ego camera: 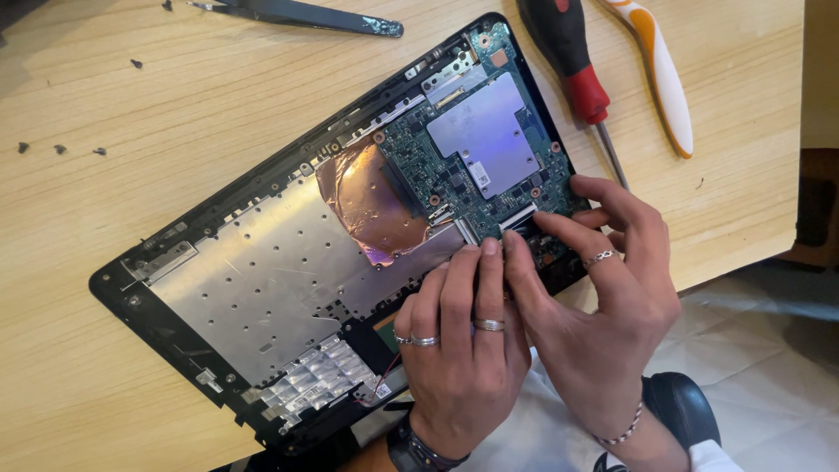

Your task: The person is disassembling a laptop by disconnecting internal ribbon cables and removing the battery unit.

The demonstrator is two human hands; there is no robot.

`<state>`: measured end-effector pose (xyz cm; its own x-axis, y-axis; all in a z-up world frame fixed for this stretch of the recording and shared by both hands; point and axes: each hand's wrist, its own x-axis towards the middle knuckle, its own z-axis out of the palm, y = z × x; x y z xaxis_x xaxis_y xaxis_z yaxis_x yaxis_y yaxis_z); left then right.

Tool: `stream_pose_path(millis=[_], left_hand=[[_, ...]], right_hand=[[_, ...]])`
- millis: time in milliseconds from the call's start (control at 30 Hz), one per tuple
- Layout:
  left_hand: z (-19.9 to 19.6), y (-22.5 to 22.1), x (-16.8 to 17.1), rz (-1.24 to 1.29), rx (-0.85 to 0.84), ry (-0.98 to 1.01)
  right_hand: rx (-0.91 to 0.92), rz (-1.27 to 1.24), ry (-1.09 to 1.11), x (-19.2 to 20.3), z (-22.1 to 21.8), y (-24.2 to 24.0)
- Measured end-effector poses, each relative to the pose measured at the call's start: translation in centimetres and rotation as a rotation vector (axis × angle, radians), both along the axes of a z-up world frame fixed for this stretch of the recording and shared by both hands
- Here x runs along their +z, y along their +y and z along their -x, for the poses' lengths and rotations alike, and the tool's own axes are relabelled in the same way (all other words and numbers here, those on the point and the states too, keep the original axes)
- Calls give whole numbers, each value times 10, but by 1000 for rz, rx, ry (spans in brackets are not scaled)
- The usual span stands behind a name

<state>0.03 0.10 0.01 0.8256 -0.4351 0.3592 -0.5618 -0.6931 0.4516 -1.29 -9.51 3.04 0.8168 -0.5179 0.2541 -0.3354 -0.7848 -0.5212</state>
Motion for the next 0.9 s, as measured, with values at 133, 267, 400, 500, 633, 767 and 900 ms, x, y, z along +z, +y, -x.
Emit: stream_pose_path(millis=[133,267,400,500,633,767,900], left_hand=[[1,1,0,-1,-10,8],[2,1,0,17,-9,15],[1,1,0,28,-11,21],[1,1,0,27,-12,35],[1,1,0,8,-2,21],[1,1,0,-2,-11,21],[1,1,-1,-24,-25,2]], right_hand=[[-6,9,-25,-6,2,0],[33,40,-14,-11,13,-4],[193,75,15,-8,24,-13],[241,134,75,-12,30,-20],[286,180,103,-11,28,-23],[359,230,147,-7,27,-25],[376,249,183,-6,28,-25]])
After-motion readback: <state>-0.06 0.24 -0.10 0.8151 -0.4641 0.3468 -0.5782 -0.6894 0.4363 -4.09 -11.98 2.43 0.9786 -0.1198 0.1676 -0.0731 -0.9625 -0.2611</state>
